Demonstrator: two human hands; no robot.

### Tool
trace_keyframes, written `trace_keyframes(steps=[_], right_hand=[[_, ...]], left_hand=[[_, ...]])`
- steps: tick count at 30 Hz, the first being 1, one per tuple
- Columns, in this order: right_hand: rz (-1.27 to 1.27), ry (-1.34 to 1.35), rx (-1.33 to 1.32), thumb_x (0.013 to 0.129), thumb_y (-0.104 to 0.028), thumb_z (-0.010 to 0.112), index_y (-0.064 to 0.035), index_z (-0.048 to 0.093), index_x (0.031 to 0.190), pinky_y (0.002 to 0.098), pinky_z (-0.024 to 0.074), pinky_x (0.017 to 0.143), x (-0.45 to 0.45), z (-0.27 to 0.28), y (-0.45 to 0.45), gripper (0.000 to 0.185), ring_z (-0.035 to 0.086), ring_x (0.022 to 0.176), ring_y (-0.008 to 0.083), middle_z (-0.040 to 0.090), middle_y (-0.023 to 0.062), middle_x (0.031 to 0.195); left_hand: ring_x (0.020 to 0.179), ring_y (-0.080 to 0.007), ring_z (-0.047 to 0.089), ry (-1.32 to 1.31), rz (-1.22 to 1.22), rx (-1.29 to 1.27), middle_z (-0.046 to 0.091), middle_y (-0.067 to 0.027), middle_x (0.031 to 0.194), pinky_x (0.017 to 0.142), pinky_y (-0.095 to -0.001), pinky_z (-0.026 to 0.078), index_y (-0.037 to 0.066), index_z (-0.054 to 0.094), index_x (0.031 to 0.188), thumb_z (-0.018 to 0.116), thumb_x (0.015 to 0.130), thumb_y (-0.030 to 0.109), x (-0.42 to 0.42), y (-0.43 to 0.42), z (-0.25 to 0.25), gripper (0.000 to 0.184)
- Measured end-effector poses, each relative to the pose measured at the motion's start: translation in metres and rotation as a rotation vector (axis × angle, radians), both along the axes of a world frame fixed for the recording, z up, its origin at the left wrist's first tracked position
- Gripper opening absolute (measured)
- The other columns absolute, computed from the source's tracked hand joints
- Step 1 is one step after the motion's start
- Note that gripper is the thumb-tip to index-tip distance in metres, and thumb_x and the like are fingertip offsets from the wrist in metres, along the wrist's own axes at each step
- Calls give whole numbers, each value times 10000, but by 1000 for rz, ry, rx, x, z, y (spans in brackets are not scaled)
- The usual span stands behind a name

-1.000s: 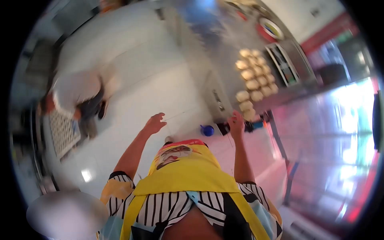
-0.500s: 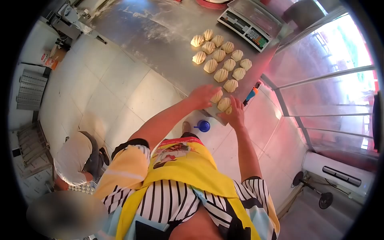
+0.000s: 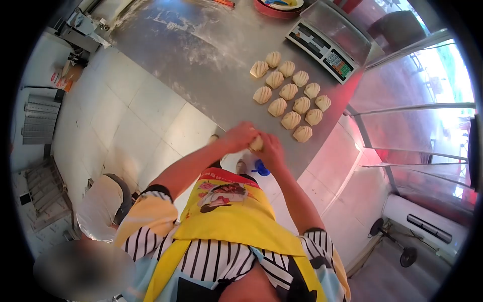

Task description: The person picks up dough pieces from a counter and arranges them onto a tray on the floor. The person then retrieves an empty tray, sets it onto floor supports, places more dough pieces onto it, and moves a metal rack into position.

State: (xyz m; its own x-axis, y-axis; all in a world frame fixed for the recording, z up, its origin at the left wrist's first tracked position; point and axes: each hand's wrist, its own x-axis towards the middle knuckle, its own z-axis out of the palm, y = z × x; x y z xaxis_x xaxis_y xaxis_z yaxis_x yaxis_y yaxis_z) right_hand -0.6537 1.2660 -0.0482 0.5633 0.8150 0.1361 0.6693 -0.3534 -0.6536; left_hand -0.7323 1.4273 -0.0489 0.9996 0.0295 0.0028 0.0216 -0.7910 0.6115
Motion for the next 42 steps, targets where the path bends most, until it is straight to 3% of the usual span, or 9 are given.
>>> trace_keyframes(steps=[3, 8, 11, 15, 21, 28, 34, 36, 42], right_hand=[[57, 15, 11, 619, -230, 764, -109, 535, 1130, 403, 451, 813, 6, 7, 97, 573, 531, 980, 326, 573, 107, 1003], [148, -25, 38, 604, -231, 755, -127, 528, 1149, 418, 424, 859, 47, -3, 251, 601, 506, 1032, 304, 566, 100, 1045], [171, -125, -46, 586, -248, 760, -138, 528, 1160, 422, 400, 889, 56, -8, 278, 629, 493, 1044, 293, 558, 91, 1069], [-46, -315, -144, 584, -278, 768, -168, 509, 1196, 428, 378, 922, 94, 28, 256, 673, 467, 1073, 288, 518, 89, 1128], [-145, -474, -616, 606, -184, 742, -153, 514, 1167, 425, 437, 844, 134, 13, 239, 607, 449, 1052, 315, 476, 117, 1132], [234, -354, -183, 620, -43, 663, -118, 563, 1043, 382, 452, 841, 103, -1, 244, 440, 477, 1023, 305, 515, 85, 1121], [-66, -93, -388, 589, -79, 726, -142, 502, 1203, 412, 350, 974, 149, 82, 246, 656, 429, 1153, 337, 499, 107, 1187], [-56, -498, -404, 607, -66, 718, -182, 500, 1231, 404, 380, 943, 194, 57, 229, 671, 408, 1180, 334, 484, 127, 1195], [186, -412, -505, 633, -59, 698, -196, 494, 1237, 393, 432, 899, 226, -2, 222, 652, 437, 1106, 333, 456, 115, 1219]], left_hand=[[1033, -330, 486, 170, 73, 141, 506, -122, 1130, 881, -409, 440, 103, 563, 1057, 606, 745, 106, -7, 90, 17, 315], [1028, -342, 476, -62, 294, 221, 500, -119, 1123, 854, -391, 455, 132, 534, 1126, 637, 696, 57, 6, 220, 17, 448], [1119, -336, 434, 198, 305, 184, 472, -108, 1196, 926, -441, 405, 190, 480, 1233, 706, 671, 135, 20, 260, 5, 608], [1218, -305, 394, 77, 204, 424, 397, -89, 1329, 994, -521, 305, 255, 305, 1390, 756, 599, 397, 20, 257, 27, 922], [1116, -274, 469, -282, 26, 420, 497, -77, 1221, 984, -521, 315, 237, 470, 1280, 745, 586, 417, 47, 240, 2, 769], [962, -240, 530, 31, 25, 368, 567, -33, 1097, 965, -520, 335, 218, 525, 1211, 583, 780, 265, 55, 246, 3, 437], [1001, -266, 517, -217, 140, 448, 539, -36, 1182, 978, -524, 318, 241, 448, 1314, 607, 755, 314, 48, 251, 12, 586], [1011, -273, 510, -196, 189, 372, 522, -41, 1215, 972, -510, 321, 248, 420, 1342, 638, 723, 363, 41, 258, 34, 666], [1012, -267, 504, -156, 172, 350, 526, -59, 1163, 861, -402, 406, 265, 440, 1326, 685, 640, 451, 37, 268, 0, 752]])
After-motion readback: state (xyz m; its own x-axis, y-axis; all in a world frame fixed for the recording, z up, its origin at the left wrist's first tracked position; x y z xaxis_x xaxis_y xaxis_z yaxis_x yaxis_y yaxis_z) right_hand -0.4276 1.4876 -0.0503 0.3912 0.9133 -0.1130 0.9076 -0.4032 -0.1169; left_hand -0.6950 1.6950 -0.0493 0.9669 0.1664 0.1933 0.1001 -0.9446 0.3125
